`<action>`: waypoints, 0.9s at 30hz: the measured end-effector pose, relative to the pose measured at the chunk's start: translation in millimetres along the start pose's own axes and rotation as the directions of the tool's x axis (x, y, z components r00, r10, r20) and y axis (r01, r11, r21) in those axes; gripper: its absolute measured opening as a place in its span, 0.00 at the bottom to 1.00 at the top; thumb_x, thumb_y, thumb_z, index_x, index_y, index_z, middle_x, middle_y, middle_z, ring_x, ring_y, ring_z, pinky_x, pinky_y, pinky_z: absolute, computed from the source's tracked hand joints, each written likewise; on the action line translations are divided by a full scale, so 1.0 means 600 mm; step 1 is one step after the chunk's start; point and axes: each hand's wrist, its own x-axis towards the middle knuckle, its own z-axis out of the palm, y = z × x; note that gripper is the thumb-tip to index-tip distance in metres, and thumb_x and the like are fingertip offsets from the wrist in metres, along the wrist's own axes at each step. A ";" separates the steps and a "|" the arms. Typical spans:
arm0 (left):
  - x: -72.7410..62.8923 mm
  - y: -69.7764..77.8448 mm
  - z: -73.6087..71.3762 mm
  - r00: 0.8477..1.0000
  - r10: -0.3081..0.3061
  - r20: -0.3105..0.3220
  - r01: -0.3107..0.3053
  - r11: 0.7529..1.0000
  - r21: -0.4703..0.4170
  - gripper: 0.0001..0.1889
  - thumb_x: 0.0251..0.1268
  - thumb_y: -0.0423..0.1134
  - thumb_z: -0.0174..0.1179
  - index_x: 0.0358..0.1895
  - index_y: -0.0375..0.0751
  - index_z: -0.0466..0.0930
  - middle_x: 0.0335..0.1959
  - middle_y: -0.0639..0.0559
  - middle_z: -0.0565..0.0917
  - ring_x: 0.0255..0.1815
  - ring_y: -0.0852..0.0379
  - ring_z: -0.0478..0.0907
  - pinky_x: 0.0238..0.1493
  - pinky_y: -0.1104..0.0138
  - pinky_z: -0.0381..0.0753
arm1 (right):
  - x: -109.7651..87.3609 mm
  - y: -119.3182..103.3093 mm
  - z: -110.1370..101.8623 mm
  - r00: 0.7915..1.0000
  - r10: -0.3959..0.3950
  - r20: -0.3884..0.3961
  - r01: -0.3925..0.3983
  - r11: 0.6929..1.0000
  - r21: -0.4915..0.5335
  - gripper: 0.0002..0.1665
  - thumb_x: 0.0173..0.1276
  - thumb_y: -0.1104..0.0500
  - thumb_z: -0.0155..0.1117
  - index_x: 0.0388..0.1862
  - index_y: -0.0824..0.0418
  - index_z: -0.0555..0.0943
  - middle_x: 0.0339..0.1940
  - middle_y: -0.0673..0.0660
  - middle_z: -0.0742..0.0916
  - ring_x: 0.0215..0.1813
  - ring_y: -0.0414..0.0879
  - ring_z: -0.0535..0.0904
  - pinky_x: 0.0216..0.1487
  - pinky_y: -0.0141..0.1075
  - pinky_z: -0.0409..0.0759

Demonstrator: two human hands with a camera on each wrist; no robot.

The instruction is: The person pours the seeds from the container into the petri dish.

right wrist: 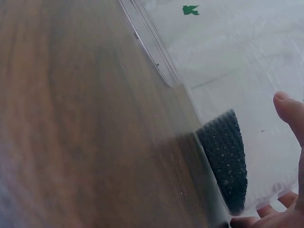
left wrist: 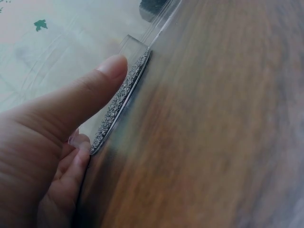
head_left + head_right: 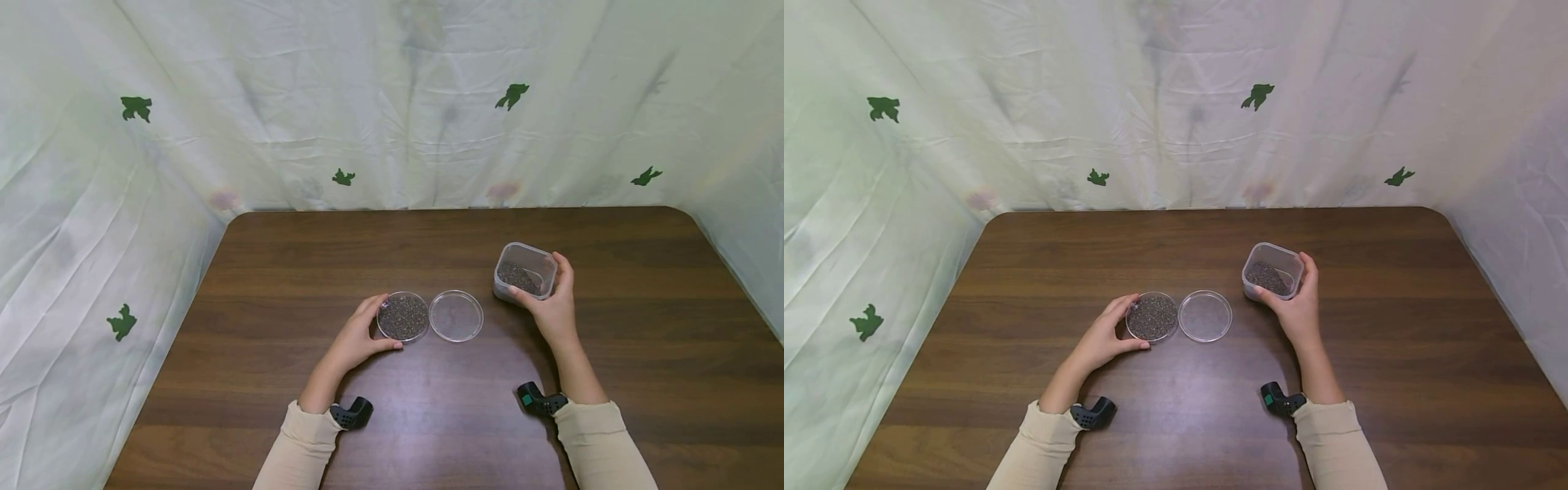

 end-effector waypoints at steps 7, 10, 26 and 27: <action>-0.001 0.001 -0.001 1.000 -0.001 0.000 0.001 1.000 -0.002 0.49 0.35 0.49 0.74 0.65 0.35 0.60 0.61 0.43 0.65 0.61 0.50 0.62 0.61 0.58 0.59 | 0.000 0.001 0.000 1.000 0.020 -0.004 -0.020 1.000 0.003 0.55 0.43 0.70 0.73 0.67 0.58 0.52 0.61 0.62 0.67 0.58 0.53 0.64 0.55 0.42 0.64; 0.000 0.001 -0.001 1.000 -0.008 0.004 0.008 1.000 -0.002 0.49 0.35 0.49 0.73 0.65 0.35 0.60 0.61 0.42 0.65 0.61 0.49 0.62 0.61 0.58 0.59 | -0.001 0.003 -0.001 0.999 0.035 -0.006 -0.035 0.999 -0.001 0.55 0.44 0.68 0.73 0.67 0.56 0.52 0.60 0.62 0.68 0.57 0.53 0.64 0.55 0.40 0.64; 0.000 0.002 -0.002 1.000 -0.021 0.015 0.021 1.000 0.000 0.49 0.35 0.49 0.73 0.65 0.35 0.60 0.61 0.43 0.65 0.61 0.50 0.62 0.61 0.58 0.59 | -0.012 -0.048 0.000 0.997 0.054 0.062 -0.056 0.998 0.030 0.58 0.47 0.72 0.68 0.69 0.66 0.41 0.66 0.67 0.57 0.65 0.58 0.54 0.64 0.48 0.51; 0.000 0.002 -0.002 1.000 -0.021 0.015 0.021 1.000 0.000 0.49 0.35 0.49 0.73 0.65 0.35 0.60 0.61 0.42 0.65 0.61 0.50 0.62 0.61 0.58 0.59 | -0.013 -0.050 0.000 0.997 0.050 0.057 -0.051 0.998 0.024 0.58 0.47 0.71 0.68 0.69 0.66 0.41 0.67 0.66 0.56 0.66 0.56 0.52 0.65 0.46 0.50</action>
